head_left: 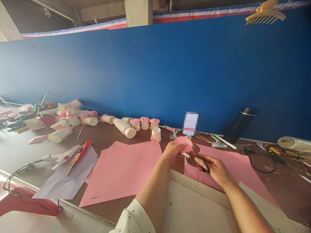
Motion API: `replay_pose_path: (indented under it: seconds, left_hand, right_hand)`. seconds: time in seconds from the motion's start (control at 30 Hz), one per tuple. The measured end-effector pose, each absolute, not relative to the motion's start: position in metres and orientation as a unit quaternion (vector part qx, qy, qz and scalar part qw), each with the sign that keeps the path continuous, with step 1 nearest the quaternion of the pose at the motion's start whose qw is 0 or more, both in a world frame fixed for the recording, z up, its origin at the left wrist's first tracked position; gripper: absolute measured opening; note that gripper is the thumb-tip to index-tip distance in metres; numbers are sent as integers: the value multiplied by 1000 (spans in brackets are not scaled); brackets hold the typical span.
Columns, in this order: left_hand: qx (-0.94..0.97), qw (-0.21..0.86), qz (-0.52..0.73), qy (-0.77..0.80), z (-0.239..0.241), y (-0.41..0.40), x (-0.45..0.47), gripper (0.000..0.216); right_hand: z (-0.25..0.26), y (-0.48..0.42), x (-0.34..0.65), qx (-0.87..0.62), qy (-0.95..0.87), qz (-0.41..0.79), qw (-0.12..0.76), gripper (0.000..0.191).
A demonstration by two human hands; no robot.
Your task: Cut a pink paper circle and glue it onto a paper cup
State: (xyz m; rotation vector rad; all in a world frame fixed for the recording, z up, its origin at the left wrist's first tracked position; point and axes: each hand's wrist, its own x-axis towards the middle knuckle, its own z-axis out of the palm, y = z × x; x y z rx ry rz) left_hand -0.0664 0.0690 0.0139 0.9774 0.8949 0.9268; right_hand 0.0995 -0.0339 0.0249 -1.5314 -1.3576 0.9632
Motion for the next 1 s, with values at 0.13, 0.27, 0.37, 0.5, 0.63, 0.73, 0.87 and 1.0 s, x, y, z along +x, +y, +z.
replay_pose_path:
  seconds: [0.13,0.27,0.37,0.5,0.63,0.73,0.87,1.0]
  left_hand:
    - [438,691,415,398,14,69,-67,45]
    - [443,690,411,397,10,72,-67,47]
    - [446,691,410,394,7,74,-66,49]
    - [447,692,411,390,7,74,-66,48]
    - [443,693,412,392,8,73,-66,47]
    - [446,688,412,398,8,74,-66,46]
    - [448,689,414,391,9,72,-66,44]
    - [446,695,411,386,13,70,-67,42]
  right_hand:
    - [25,-34,98,-605,-537,397,433,50]
    - [26,-33,97,-610,-527,402,435,52]
    - [23,-33,99,-618,-522,401,430,53]
    - [20,-32,101,-628,-520,394,424,53]
    - [21,-32,100,-630,-523,390,420,54]
    - [22,-32,100,-631,-531,381,418,54]
    - [23,-32,101,-631,-538,373,416,53]
    - [24,-33,99,-623,-520,398,428,54]
